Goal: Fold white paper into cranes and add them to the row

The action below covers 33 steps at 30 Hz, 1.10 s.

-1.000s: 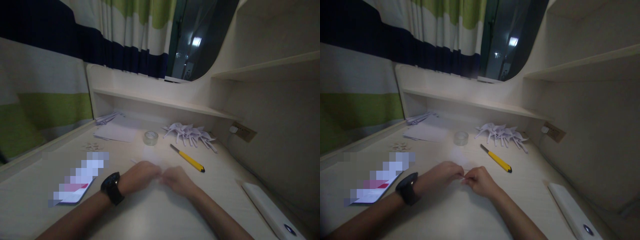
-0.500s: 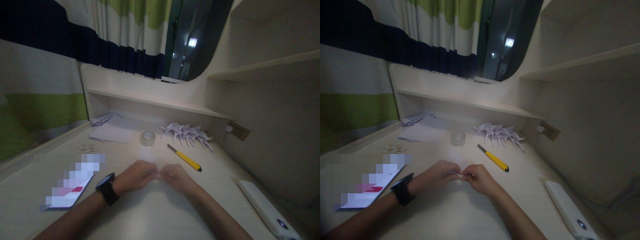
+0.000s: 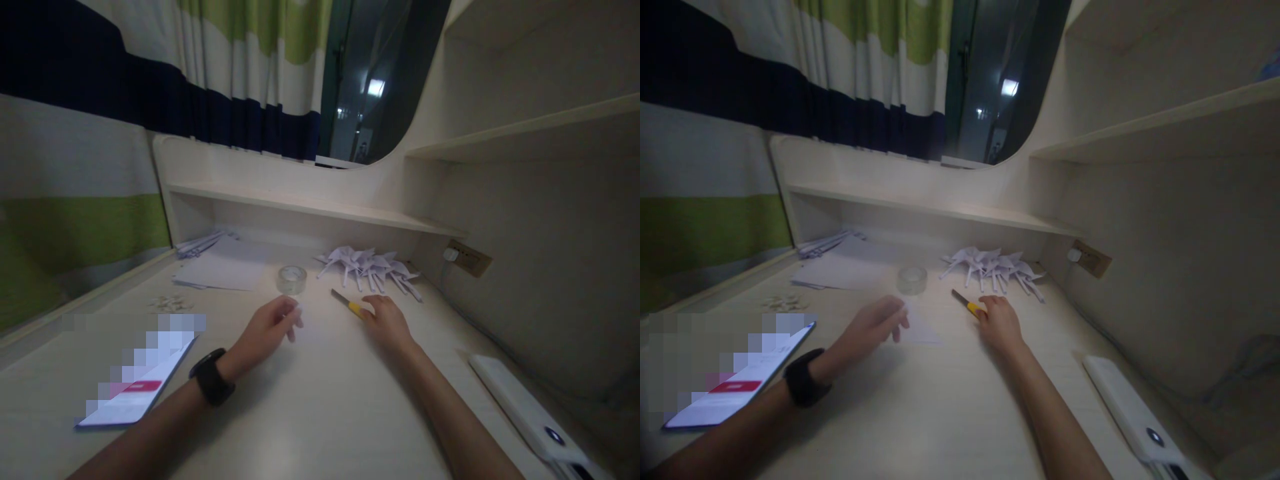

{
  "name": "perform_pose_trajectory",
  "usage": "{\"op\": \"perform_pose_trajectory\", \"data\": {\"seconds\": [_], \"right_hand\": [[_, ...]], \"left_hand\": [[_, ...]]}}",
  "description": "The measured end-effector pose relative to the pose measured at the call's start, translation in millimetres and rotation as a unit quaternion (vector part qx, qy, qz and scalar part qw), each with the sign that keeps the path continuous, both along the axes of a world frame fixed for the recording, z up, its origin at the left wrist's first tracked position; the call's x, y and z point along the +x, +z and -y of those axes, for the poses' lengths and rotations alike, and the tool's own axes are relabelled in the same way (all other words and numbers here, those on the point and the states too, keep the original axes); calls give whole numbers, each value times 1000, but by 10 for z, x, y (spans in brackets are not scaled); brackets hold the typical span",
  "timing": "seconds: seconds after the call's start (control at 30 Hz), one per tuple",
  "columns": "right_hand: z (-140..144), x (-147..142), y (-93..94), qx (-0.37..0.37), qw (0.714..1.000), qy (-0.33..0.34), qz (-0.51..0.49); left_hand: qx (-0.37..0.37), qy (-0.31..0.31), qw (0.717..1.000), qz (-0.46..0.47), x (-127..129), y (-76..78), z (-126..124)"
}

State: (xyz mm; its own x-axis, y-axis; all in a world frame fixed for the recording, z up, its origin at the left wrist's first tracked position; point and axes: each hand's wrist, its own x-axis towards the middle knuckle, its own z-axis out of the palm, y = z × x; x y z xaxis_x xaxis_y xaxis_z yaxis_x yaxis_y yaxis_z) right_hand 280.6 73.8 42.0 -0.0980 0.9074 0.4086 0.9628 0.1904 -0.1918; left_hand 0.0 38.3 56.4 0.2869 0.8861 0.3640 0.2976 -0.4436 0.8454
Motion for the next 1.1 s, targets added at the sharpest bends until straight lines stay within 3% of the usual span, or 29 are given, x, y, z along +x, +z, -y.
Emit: {"op": "perform_pose_trajectory", "data": {"seconds": [0.27, 0.47, 0.6, 0.7, 0.77, 0.87, 1.1], "right_hand": [[-111, 44, -225, -58, 993, -1, 99], [-82, -8, -147, -51, 995, 17, 87], [149, -255, -2, 3, 997, 79, 14], [364, -526, 18, 34, 979, 190, -61], [476, -666, -8, -8, 973, 231, -23], [553, -748, -32, -50, 973, 217, 60], [553, -713, 77, -3, 970, 179, 162]], "left_hand": [[-63, 50, 989, 121, 0, 167, 76], [-77, 66, 986, 133, -31, 155, 45], [-104, 76, 976, 176, -56, 117, 28], [-156, 59, 955, 245, -84, 52, -19], [-185, 34, 940, 283, -106, 6, -58], [-209, 21, 927, 313, -134, -45, -101], [-223, 18, 923, 313, -141, -82, -115]]}}
